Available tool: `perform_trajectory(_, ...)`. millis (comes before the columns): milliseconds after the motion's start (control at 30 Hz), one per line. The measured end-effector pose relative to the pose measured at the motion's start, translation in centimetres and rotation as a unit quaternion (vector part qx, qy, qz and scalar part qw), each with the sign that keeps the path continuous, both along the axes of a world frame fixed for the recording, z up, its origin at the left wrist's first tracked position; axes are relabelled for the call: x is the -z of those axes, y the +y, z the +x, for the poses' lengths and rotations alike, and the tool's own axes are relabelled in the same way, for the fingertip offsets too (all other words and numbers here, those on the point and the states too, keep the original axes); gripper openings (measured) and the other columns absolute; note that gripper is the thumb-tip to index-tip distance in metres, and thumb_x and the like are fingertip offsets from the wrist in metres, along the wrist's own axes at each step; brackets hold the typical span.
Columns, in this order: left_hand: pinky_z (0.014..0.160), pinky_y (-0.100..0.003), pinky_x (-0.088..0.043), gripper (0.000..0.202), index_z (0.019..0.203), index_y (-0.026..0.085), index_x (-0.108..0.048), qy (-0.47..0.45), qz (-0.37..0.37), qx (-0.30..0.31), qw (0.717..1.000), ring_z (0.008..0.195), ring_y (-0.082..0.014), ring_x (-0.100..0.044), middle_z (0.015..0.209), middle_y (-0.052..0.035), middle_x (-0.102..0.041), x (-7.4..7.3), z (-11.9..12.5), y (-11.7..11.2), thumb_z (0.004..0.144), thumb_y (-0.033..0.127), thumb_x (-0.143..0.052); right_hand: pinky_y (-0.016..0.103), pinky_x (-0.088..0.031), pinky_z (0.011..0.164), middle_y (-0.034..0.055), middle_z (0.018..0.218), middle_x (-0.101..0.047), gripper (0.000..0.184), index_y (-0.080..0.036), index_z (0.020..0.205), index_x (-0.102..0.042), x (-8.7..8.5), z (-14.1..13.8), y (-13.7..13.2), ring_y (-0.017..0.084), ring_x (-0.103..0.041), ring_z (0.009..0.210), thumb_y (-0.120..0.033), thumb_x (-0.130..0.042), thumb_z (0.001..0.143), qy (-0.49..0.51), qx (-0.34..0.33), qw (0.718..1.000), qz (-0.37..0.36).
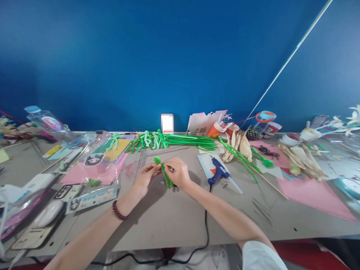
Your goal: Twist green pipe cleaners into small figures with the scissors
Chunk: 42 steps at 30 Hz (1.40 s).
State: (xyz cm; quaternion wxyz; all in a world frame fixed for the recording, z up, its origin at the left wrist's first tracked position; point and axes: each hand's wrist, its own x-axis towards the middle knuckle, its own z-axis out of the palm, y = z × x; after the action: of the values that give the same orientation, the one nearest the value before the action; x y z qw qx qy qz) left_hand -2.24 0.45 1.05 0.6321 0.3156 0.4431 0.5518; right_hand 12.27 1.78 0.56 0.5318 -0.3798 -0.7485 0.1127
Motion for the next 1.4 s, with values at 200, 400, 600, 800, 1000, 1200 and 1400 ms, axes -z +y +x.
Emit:
perform_trajectory(200, 0.074, -0.030, -0.049, 0.017, 0.060, 0.019, -0.068, 0.035, 0.043, -0.020, 0.998, 0.062, -0.0136, -0.060, 0.062, 0.0012, -0.066, 0.1, -0.2, 0.4, 0.054, 0.031, -0.079, 0.027, -0.048, 0.064, 0.0046, 0.078, -0.067, 0.017, -0.021, 0.087, -0.069, -0.2, 0.1, 0.3, 0.015, -0.056, 0.064, -0.021, -0.053, 0.083, -0.011, -0.037, 0.997, -0.061)
perform_trajectory(400, 0.073, -0.031, -0.050, 0.018, 0.061, 0.018, -0.068, 0.045, 0.054, -0.013, 0.997, 0.060, -0.0139, -0.060, 0.061, 0.0010, -0.066, -0.1, -0.4, 0.5, 0.055, 0.031, -0.079, 0.027, -0.049, 0.064, 0.0052, 0.085, -0.067, 0.014, -0.021, 0.088, -0.068, -0.7, 0.3, 0.5, 0.015, -0.058, 0.069, -0.023, -0.055, 0.082, 0.015, -0.049, 0.995, -0.085)
perform_trajectory(600, 0.072, -0.029, -0.049, 0.020, 0.064, 0.017, -0.069, 0.043, 0.046, -0.016, 0.998, 0.061, -0.0126, -0.060, 0.063, 0.0009, -0.066, 0.1, 0.0, 0.1, 0.055, 0.031, -0.079, 0.028, -0.048, 0.063, 0.0035, 0.073, -0.064, 0.010, -0.020, 0.073, -0.065, -0.7, -0.1, 0.1, 0.015, -0.056, 0.066, -0.019, -0.057, 0.078, 0.046, -0.029, 0.994, -0.093)
perform_trajectory(800, 0.068, -0.028, -0.048, 0.021, 0.061, 0.016, -0.068, 0.059, 0.053, -0.033, 0.996, 0.059, -0.0127, -0.059, 0.060, 0.0006, -0.066, 0.0, 0.3, -0.3, 0.053, 0.032, -0.079, 0.028, -0.046, 0.066, 0.0019, 0.068, -0.062, 0.009, -0.020, 0.068, -0.061, -0.4, -0.8, -0.6, 0.015, -0.057, 0.067, -0.017, -0.057, 0.076, 0.086, -0.010, 0.990, -0.113)
perform_trajectory(1000, 0.071, -0.030, -0.050, 0.022, 0.063, 0.015, -0.069, 0.050, 0.056, -0.025, 0.997, 0.061, -0.0141, -0.061, 0.062, -0.0008, -0.068, 0.5, 0.2, 0.0, 0.053, 0.033, -0.080, 0.029, -0.045, 0.064, 0.0018, 0.067, -0.062, 0.011, -0.020, 0.067, -0.062, 0.7, -1.5, -1.0, 0.016, -0.056, 0.065, -0.026, -0.059, 0.075, 0.144, 0.043, 0.972, -0.182)
perform_trajectory(1200, 0.072, -0.032, -0.052, 0.023, 0.074, 0.017, -0.072, 0.044, 0.064, 0.012, 0.997, 0.063, -0.0151, -0.062, 0.072, -0.0027, -0.070, 0.7, -0.5, 0.8, 0.059, 0.034, -0.076, 0.028, -0.047, 0.062, 0.0024, 0.065, -0.065, 0.030, -0.018, 0.071, -0.068, -0.4, -0.3, 0.7, 0.014, -0.057, 0.062, -0.046, -0.060, 0.075, 0.279, -0.083, 0.892, -0.346)
perform_trajectory(1400, 0.063, -0.028, -0.051, 0.021, 0.073, 0.016, -0.072, 0.117, 0.079, 0.044, 0.989, 0.060, -0.0154, -0.060, 0.067, -0.0038, -0.068, -0.3, -0.7, 0.7, 0.061, 0.033, -0.075, 0.022, -0.046, 0.052, 0.0007, 0.069, -0.067, 0.031, -0.016, 0.079, -0.069, -1.3, 0.6, 1.5, 0.011, -0.058, 0.057, -0.041, -0.074, 0.062, 0.263, -0.181, 0.827, -0.462)
